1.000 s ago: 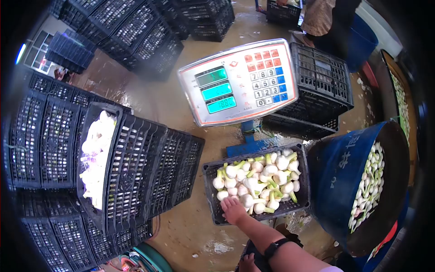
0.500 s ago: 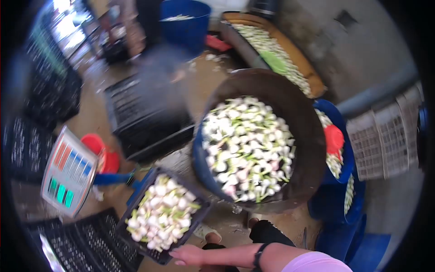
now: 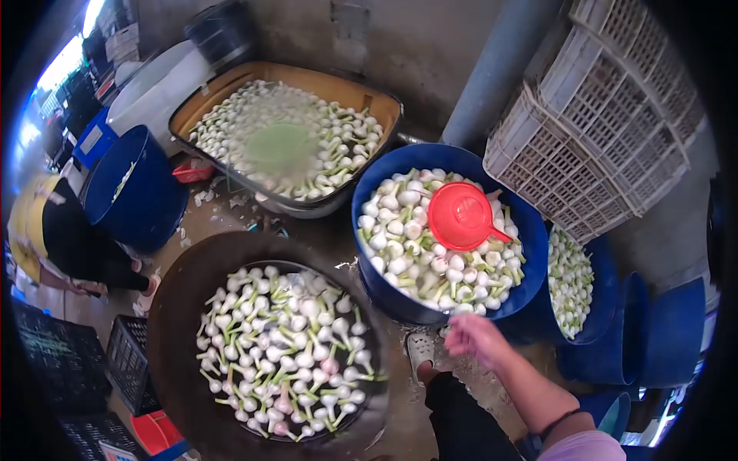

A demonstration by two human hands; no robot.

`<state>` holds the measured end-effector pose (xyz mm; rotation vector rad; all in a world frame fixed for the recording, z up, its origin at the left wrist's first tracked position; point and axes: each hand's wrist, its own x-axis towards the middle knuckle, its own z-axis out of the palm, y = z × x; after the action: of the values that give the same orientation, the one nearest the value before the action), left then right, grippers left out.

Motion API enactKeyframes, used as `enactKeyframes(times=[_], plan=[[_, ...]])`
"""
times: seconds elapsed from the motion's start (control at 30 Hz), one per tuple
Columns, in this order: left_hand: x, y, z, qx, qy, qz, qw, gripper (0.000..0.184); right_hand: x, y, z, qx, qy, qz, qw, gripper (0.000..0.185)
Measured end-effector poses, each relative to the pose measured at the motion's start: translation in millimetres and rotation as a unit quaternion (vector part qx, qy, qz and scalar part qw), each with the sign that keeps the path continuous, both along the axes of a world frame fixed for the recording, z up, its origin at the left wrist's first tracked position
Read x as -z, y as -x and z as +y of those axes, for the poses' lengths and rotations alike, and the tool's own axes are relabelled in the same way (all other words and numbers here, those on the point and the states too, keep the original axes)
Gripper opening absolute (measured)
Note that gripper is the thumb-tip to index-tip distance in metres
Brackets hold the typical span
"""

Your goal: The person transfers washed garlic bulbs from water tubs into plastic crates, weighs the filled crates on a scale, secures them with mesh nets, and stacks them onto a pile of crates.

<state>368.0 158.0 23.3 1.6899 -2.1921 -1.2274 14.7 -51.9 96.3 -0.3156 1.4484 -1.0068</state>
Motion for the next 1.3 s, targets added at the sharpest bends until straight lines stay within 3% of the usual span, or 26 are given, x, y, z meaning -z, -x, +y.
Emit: enactKeyframes(times=[0.03,0.07,0.1,0.13,0.17,0.2,0.23,0.27,0.3,0.33,0.4,0.47,0.5,0.57,0.6,0.73,0.83,0.9,0.93,1.0,1.07,1.1,1.13,1.17,1.23,1.3], plan=[[-4,53,-20,-0.003,-0.014,0.034,0.999,0.026,18,33,-23,0.066,-0.017,-0.003,0.998,0.031],[-20,102,-57,-0.01,-0.026,0.068,0.997,0.023,37,60,-48,0.063,-0.046,0.018,0.997,0.033],[-32,145,-103,-0.027,-0.203,0.059,0.977,0.04,53,80,-70,0.051,-0.049,0.019,0.997,0.037],[-22,206,-150,-0.133,0.011,0.268,0.954,0.025,73,96,-93,0.051,-0.046,-0.01,0.998,0.04],[-20,243,-196,-0.176,0.018,0.297,0.938,0.022,95,107,-113,0.051,-0.045,-0.039,0.997,0.042],[-30,277,-243,-0.279,-0.073,0.305,0.908,0.021,119,113,-133,0.051,-0.05,-0.051,0.996,0.042],[-14,302,-285,-0.311,-0.051,0.367,0.875,0.023,143,116,-153,0.074,-0.059,-0.09,0.991,0.045],[-7,321,-326,-0.373,-0.071,0.35,0.856,0.024,155,116,-171,0.096,-0.07,-0.13,0.984,0.048],[16,332,-362,-0.425,-0.121,0.37,0.817,0.037,166,115,-188,0.096,-0.076,-0.14,0.982,0.048],[55,341,-395,-0.443,-0.076,0.374,0.811,0.03,172,115,-206,0.072,-0.094,-0.078,0.99,0.051],[81,351,-460,-0.411,-0.036,0.247,0.877,0.045,197,109,-229,0.043,-0.112,-0.02,0.993,0.053],[133,351,-499,-0.306,0.09,0.123,0.94,0.054,238,101,-248,0.054,-0.033,0.275,0.959,0.066],[148,352,-510,-0.308,0.089,0.117,0.94,0.054,238,98,-257,0.051,-0.036,0.27,0.961,0.066],[173,356,-526,-0.18,0.1,0.016,0.978,0.062,235,102,-275,0.062,-0.167,0.286,0.942,0.072],[168,362,-529,-0.163,0.092,-0.019,0.982,0.068,237,110,-279,0.027,-0.189,0.257,0.947,0.082],[161,390,-527,-0.113,0.135,-0.144,0.974,0.074,251,119,-278,0.007,-0.227,0.312,0.922,0.078],[171,397,-522,-0.138,0.186,-0.156,0.96,0.072,262,125,-258,0.022,-0.14,0.351,0.926,0.069],[174,403,-521,-0.155,0.163,-0.166,0.96,0.068,249,132,-236,0.049,-0.005,0.364,0.93,0.057],[174,404,-521,-0.167,0.144,-0.177,0.959,0.064,237,140,-230,0.043,-0.004,0.365,0.93,0.057],[177,405,-520,-0.178,0.107,-0.168,0.964,0.06,199,153,-227,0.143,-0.072,0.061,0.985,0.054],[183,404,-516,-0.187,0.071,-0.159,0.967,0.055,204,159,-235,0.191,-0.025,0.069,0.979,0.058],[187,401,-512,-0.199,0.168,-0.128,0.957,0.056,206,163,-241,0.243,0.021,0.074,0.967,0.063],[192,400,-511,-0.207,0.265,-0.096,0.937,0.058,209,168,-251,0.231,-0.005,0.058,0.971,0.071],[181,402,-516,-0.206,0.267,-0.096,0.936,0.058,208,166,-263,0.232,-0.003,0.058,0.971,0.071],[146,410,-536,-0.21,0.342,0.021,0.916,0.065,207,158,-282,0.218,-0.028,0.061,0.974,0.076],[149,413,-564,-0.166,0.32,0.024,0.932,0.07,198,167,-294,0.215,-0.062,0.001,0.975,0.079]])
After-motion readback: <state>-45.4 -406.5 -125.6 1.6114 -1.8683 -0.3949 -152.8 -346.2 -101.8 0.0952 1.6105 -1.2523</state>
